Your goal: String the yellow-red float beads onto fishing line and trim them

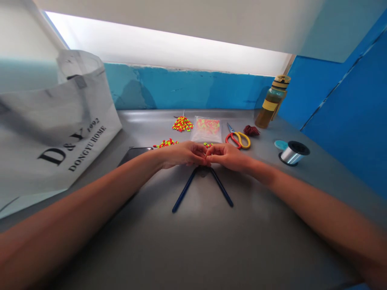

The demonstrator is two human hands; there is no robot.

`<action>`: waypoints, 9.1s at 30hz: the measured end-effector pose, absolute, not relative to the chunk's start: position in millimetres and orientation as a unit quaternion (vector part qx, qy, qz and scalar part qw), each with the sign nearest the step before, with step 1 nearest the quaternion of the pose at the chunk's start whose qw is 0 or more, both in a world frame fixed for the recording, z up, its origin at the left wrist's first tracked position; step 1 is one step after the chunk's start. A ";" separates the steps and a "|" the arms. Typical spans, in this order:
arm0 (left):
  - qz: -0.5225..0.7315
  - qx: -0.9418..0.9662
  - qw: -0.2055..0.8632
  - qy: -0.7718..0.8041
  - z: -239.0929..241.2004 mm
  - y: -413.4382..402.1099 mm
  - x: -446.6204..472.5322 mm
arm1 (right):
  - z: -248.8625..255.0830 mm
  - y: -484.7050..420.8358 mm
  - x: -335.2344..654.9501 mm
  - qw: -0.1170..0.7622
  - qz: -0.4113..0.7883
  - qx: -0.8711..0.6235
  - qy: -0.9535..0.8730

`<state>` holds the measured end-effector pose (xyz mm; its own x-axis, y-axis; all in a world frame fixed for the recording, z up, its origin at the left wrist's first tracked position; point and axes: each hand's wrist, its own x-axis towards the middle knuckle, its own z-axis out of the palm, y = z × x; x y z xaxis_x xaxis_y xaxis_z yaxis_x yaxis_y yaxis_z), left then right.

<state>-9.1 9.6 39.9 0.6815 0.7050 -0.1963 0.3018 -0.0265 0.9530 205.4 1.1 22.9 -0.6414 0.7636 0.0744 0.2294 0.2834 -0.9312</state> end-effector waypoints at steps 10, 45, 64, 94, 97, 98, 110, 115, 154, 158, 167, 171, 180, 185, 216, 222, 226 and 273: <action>0.161 0.705 0.592 0.356 38.1 8.8 -9.2 | 20.0 1.4 205.1 0.266 0.467 -0.315 -0.782; 0.128 0.716 0.594 0.344 43.0 10.2 -9.7 | 26.2 -9.6 200.6 0.268 0.371 -0.354 -0.815; 0.118 0.706 0.606 0.347 42.4 10.0 -9.3 | 25.8 -7.2 200.8 0.249 0.388 -0.344 -0.818; 0.128 0.705 0.597 0.360 40.1 8.8 -8.3 | 26.0 -9.1 199.5 0.201 0.379 -0.346 -0.835; 0.135 0.712 0.592 0.354 38.4 9.7 -8.1 | 26.3 -8.6 199.2 0.195 0.367 -0.348 -0.840; 0.135 0.714 0.591 0.350 37.9 10.2 -8.2 | 26.3 -8.3 199.1 0.193 0.363 -0.348 -0.843; 0.145 0.747 0.544 0.354 31.1 13.5 -6.9 | 23.0 -0.9 203.1 0.174 0.374 -0.353 -0.840; 0.127 0.752 0.544 0.350 36.4 9.4 -5.7 | 19.3 0.4 205.1 0.178 0.388 -0.346 -0.836; 0.384 0.406 0.679 0.475 27.2 22.2 -4.0 | 37.0 5.4 209.2 0.240 0.633 -0.450 -0.582; 0.383 0.397 0.701 0.452 25.6 24.7 -4.8 | 37.3 4.8 207.8 0.209 0.610 -0.469 -0.604; 0.364 0.420 0.690 0.464 27.2 23.0 -4.3 | 84.3 -6.8 228.2 0.014 0.626 -0.430 -0.651; 0.359 0.426 0.691 0.460 28.4 21.6 -3.7 | 110.4 -19.1 229.5 -0.073 0.533 -0.414 -0.735; 0.364 0.422 0.684 0.471 29.5 20.8 -3.1 | 117.0 -63.0 189.1 -0.217 0.163 -0.478 -0.835; 0.374 0.411 0.677 0.482 34.4 17.8 1.1 | 102.3 -61.4 181.8 -0.222 0.150 -0.481 -0.835; 0.372 0.409 0.690 0.466 25.3 23.9 -4.7 | 94.0 -56.0 185.5 -0.155 0.188 -0.487 -0.839; 0.368 0.416 0.688 0.466 26.5 23.9 -4.2 | 94.9 -60.7 182.5 -0.165 0.173 -0.497 -0.834; 0.369 0.418 0.689 0.463 25.0 24.7 -4.5 | 102.9 -64.4 183.6 -0.158 0.186 -0.494 -0.834; 0.346 0.435 0.684 0.472 24.5 22.8 -6.2 | 69.3 -0.6 217.1 0.016 0.129 -0.541 -0.831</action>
<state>-6.2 22.8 24.5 0.3144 0.8843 -0.3451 -0.0638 0.3824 0.9218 217.1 -0.6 69.3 -0.4149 0.9029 -0.1120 0.8944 0.3822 -0.2321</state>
